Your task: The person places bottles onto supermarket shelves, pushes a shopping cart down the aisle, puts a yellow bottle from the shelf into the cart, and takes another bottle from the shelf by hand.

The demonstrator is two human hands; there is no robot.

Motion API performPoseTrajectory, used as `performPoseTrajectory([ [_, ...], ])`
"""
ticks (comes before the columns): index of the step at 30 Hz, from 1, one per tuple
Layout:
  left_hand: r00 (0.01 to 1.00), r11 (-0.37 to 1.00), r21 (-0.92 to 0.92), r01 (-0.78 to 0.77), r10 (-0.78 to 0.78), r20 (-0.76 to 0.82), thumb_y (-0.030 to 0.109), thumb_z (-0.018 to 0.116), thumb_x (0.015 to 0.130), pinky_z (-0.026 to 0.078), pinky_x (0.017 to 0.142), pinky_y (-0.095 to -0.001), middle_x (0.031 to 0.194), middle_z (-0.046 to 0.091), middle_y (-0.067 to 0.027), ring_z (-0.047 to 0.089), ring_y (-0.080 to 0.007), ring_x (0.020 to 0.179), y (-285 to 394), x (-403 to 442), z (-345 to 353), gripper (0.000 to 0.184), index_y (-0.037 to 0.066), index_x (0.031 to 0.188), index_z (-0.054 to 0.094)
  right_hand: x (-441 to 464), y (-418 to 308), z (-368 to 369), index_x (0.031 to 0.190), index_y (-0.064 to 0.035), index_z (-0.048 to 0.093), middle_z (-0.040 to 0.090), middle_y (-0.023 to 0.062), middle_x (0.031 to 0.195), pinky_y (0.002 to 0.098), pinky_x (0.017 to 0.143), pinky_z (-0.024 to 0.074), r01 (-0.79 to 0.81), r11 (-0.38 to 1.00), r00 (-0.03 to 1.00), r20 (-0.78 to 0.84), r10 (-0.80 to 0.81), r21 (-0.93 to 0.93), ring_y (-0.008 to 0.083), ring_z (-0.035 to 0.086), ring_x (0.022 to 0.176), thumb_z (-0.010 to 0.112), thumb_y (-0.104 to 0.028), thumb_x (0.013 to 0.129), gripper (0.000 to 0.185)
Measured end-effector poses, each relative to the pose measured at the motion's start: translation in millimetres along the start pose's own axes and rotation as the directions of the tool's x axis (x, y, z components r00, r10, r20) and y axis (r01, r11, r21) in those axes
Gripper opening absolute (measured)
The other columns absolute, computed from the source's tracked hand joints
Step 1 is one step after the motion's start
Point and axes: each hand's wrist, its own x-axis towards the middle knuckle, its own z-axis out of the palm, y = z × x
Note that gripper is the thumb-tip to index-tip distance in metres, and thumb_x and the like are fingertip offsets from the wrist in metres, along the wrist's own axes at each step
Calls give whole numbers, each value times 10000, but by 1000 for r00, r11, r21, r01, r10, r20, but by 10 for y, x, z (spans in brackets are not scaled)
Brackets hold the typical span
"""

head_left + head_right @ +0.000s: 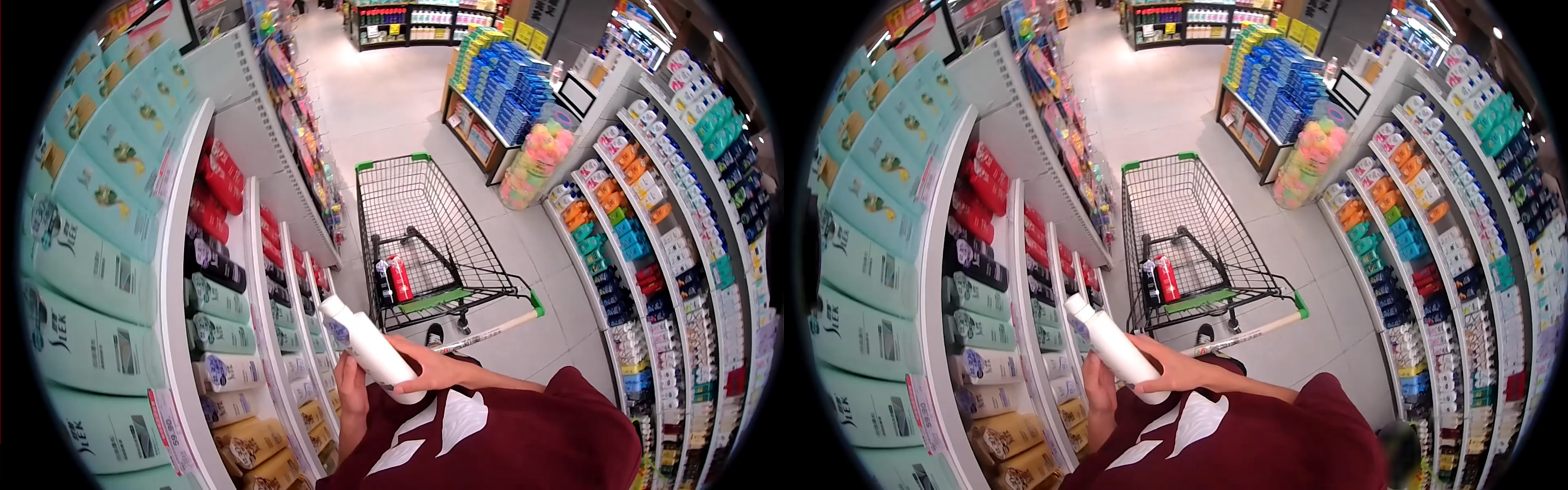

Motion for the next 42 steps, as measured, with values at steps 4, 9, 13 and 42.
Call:
performPoseTrajectory([
  [4,988,998,-31,61,-56,141,269,497,1015,394,1055,-334,1328,563,-118,542,-208,1210,35,-21,22,499,-37,1406,453,-31,60,-8,1495,-12,353,444,120,1366,362,1125,309,-76,993,997,-16,77,87,237,418,1313,815,-196,757,890],
  [9,984,1000,3,30,-30,178,293,651,943,443,999,-317,1245,601,-107,572,-165,1137,73,-22,113,529,-34,1330,499,-51,66,-1,1480,4,350,473,121,1400,392,1119,348,-148,945,987,-18,160,291,240,466,1307,805,-116,771,851],
  [13,998,999,-33,-34,36,45,256,692,923,477,949,-304,1204,625,-110,598,-146,1078,72,-82,160,493,-41,1287,544,-23,73,-11,1520,19,282,452,181,1464,403,1115,373,-123,952,988,-53,143,282,269,439,1366,770,-85,810,868],
  [42,216,290,941,-172,943,-252,-10,699,794,232,1185,-470,1524,250,-195,264,-348,1446,238,-652,-337,880,9,1513,192,1440,-59,1541,1385,-10,411,581,138,1228,349,939,500,271,962,946,191,-261,-31,221,601,1109,880,-143,684,855],
])
